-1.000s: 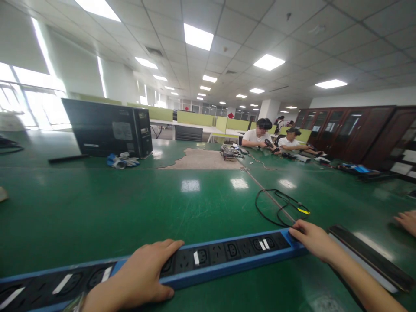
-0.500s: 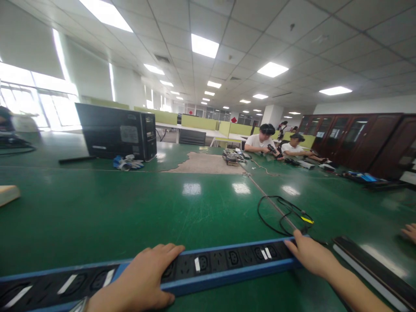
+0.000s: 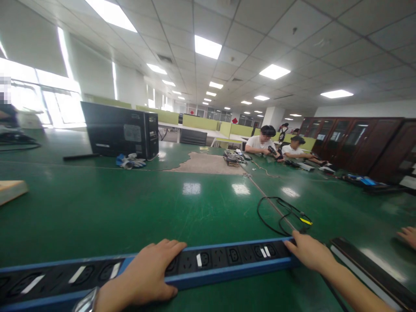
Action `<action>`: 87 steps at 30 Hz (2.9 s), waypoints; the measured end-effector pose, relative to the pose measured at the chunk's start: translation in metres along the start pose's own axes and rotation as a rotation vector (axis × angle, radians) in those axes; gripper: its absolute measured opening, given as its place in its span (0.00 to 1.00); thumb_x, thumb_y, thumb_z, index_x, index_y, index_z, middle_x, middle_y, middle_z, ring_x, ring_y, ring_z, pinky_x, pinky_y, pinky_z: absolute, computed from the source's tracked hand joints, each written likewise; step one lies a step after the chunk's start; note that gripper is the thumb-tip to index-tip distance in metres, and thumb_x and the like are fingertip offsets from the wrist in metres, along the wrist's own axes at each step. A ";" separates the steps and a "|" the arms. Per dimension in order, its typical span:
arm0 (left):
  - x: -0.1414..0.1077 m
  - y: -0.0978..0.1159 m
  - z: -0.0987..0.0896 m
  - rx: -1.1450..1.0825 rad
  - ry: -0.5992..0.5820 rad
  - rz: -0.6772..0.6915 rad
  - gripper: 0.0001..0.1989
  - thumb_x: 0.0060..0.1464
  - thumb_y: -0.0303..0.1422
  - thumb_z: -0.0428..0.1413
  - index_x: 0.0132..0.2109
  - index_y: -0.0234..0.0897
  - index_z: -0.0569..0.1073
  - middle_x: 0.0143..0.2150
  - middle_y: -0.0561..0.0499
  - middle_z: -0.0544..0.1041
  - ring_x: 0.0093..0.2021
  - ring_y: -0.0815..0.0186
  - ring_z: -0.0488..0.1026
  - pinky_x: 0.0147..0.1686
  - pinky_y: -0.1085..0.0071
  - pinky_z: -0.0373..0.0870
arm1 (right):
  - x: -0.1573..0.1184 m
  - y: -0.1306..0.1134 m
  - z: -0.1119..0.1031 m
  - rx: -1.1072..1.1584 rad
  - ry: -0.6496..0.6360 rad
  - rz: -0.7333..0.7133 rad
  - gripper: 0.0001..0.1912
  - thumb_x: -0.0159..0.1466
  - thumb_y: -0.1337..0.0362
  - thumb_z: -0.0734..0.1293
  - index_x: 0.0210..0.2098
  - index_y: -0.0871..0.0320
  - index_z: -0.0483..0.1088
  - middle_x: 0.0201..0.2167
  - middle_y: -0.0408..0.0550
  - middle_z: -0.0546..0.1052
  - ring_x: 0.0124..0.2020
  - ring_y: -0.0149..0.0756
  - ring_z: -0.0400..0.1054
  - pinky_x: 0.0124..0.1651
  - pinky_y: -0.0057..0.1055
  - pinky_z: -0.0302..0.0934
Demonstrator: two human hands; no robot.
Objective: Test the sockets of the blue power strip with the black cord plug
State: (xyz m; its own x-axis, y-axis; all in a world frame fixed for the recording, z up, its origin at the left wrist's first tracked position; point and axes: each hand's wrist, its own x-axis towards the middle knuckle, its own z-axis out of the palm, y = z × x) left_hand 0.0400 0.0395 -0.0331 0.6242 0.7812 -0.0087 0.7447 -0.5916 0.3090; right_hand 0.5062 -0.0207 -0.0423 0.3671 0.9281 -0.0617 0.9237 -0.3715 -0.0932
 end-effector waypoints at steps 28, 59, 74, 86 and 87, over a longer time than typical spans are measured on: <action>-0.002 0.000 0.000 0.005 -0.007 -0.006 0.42 0.33 0.42 0.61 0.60 0.43 0.66 0.54 0.46 0.74 0.51 0.50 0.70 0.52 0.53 0.67 | 0.004 -0.036 -0.005 -0.171 -0.092 -0.086 0.15 0.64 0.57 0.55 0.38 0.61 0.66 0.39 0.62 0.77 0.42 0.51 0.72 0.42 0.39 0.58; -0.004 0.005 -0.005 0.008 -0.029 -0.019 0.42 0.34 0.42 0.61 0.61 0.43 0.65 0.55 0.46 0.73 0.52 0.51 0.70 0.54 0.54 0.65 | -0.014 -0.053 0.009 -0.172 -0.016 -0.049 0.16 0.66 0.58 0.50 0.36 0.60 0.64 0.36 0.63 0.77 0.42 0.55 0.72 0.41 0.43 0.58; -0.002 0.001 -0.003 0.034 -0.016 0.015 0.40 0.35 0.43 0.60 0.60 0.43 0.66 0.55 0.45 0.74 0.51 0.51 0.71 0.52 0.55 0.67 | -0.018 -0.081 -0.043 -0.152 -0.053 -0.113 0.18 0.66 0.54 0.53 0.33 0.59 0.66 0.35 0.58 0.77 0.38 0.45 0.72 0.37 0.34 0.56; -0.002 0.002 -0.002 0.020 -0.037 0.002 0.40 0.35 0.43 0.60 0.60 0.45 0.65 0.56 0.46 0.73 0.52 0.51 0.70 0.53 0.56 0.66 | -0.039 -0.140 -0.035 0.041 -0.243 -0.262 0.24 0.66 0.46 0.50 0.30 0.58 0.65 0.32 0.52 0.76 0.33 0.39 0.70 0.34 0.30 0.56; -0.002 0.002 -0.002 0.022 -0.042 -0.001 0.40 0.36 0.43 0.60 0.60 0.45 0.65 0.56 0.46 0.73 0.53 0.51 0.70 0.53 0.56 0.65 | -0.040 -0.146 -0.036 0.023 -0.255 -0.250 0.25 0.66 0.47 0.51 0.30 0.58 0.66 0.32 0.53 0.77 0.34 0.40 0.71 0.33 0.30 0.56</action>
State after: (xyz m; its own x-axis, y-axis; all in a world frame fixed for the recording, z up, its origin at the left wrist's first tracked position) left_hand 0.0403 0.0373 -0.0301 0.6325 0.7730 -0.0493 0.7501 -0.5954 0.2878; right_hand 0.3600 -0.0029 0.0091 0.0883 0.9561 -0.2795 0.9778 -0.1367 -0.1585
